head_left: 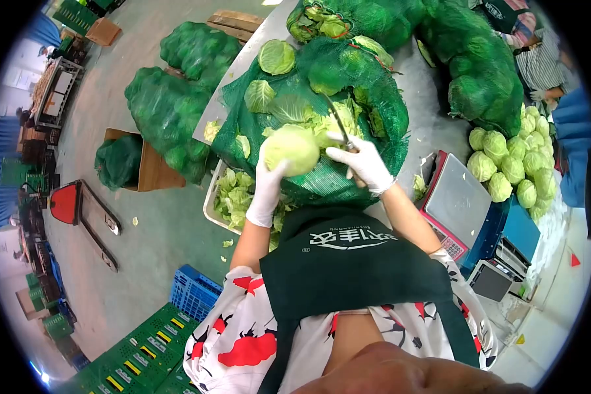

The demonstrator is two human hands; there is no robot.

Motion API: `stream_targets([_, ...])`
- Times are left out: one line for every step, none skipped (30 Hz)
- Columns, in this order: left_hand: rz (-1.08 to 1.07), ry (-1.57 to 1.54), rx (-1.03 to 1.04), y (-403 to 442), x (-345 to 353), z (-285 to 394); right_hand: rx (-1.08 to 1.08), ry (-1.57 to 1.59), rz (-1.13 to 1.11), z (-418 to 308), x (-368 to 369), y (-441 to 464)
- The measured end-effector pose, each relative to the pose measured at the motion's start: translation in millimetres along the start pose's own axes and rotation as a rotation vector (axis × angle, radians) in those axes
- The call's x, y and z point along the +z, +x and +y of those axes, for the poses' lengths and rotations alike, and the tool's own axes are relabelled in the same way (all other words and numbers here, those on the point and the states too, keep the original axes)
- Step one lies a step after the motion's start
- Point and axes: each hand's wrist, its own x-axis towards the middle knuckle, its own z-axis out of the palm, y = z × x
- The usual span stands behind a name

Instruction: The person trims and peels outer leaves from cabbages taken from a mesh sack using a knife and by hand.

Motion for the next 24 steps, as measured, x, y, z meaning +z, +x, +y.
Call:
stream_targets([0.0,0.243,0.105,1,9,6,-0.08,0.199,-0.084,13,6,11])
stream_targets([0.003,0.486,0.208,0,18,12,-0.023,0.368,-0.111,24,6,15])
stream_targets([-0.016,0.477,0.208,-2,27,18,0.048,0.431,-0.132,27,4,19])
stream_targets([-0.031,0.489,0.224,-2,31,18,0.119,0.497,-0.147,30,1,21])
stream_targets([-0.054,0.5,0.242,0,36,18,0.174,0.585,-0.144,33,1,21])
stream_targets([-0.085,0.509,0.26,2,41,17,0.273,0.637,-0.194,19,-3,11])
stream_targets([-0.09,0.464,0.224,4,47,17,0.247,0.704,-0.211,24,-2,10])
stream_targets([-0.118,0.362,0.156,4,56,19,0.205,0.776,-0.212,33,-4,11])
stream_targets([-0.138,0.304,0.107,5,62,24,0.192,0.796,-0.206,44,-4,15])
stream_targets([-0.195,0.343,0.124,12,61,22,0.17,0.821,-0.184,54,-5,17])
stream_targets([-0.225,0.4,0.174,20,62,16,0.138,0.791,-0.185,59,-9,15])
stream_targets([-0.266,0.345,0.107,21,68,15,0.113,0.757,-0.181,62,-14,9])
stream_targets([-0.248,0.334,0.04,20,82,18,0.121,0.75,-0.177,58,-24,-2])
stream_targets([-0.259,0.368,0.044,31,78,11,0.134,0.744,-0.178,51,-30,-10])
stream_targets([-0.307,0.24,-0.004,38,70,2,0.077,0.73,-0.092,50,-30,-20])
stream_targets([-0.272,0.139,-0.074,41,79,1,0.027,0.71,-0.021,49,-35,-27])
stream_targets([-0.231,0.267,-0.088,44,80,3,-0.014,0.666,0.036,48,-43,-35])
stream_targets([-0.174,0.396,-0.093,47,81,4,-0.051,0.617,0.081,49,-53,-45])
stream_targets([-0.166,0.387,-0.064,51,82,4,-0.097,0.537,0.21,47,-64,-56])
stream_targets([-0.156,0.374,-0.036,54,82,5,-0.137,0.453,0.339,47,-76,-69])
stream_targets([-0.137,0.367,-0.049,66,89,-5,-0.139,0.428,0.43,61,-103,-67])
stream_targets([-0.136,0.354,-0.051,68,91,-5,-0.273,0.481,0.534,83,-125,-63])
stream_targets([-0.114,0.367,-0.049,73,88,-11,-0.108,0.495,0.616,76,-151,-92])
stream_targets([-0.091,0.382,-0.047,79,83,-19,-0.092,0.576,0.7,68,-173,-115])
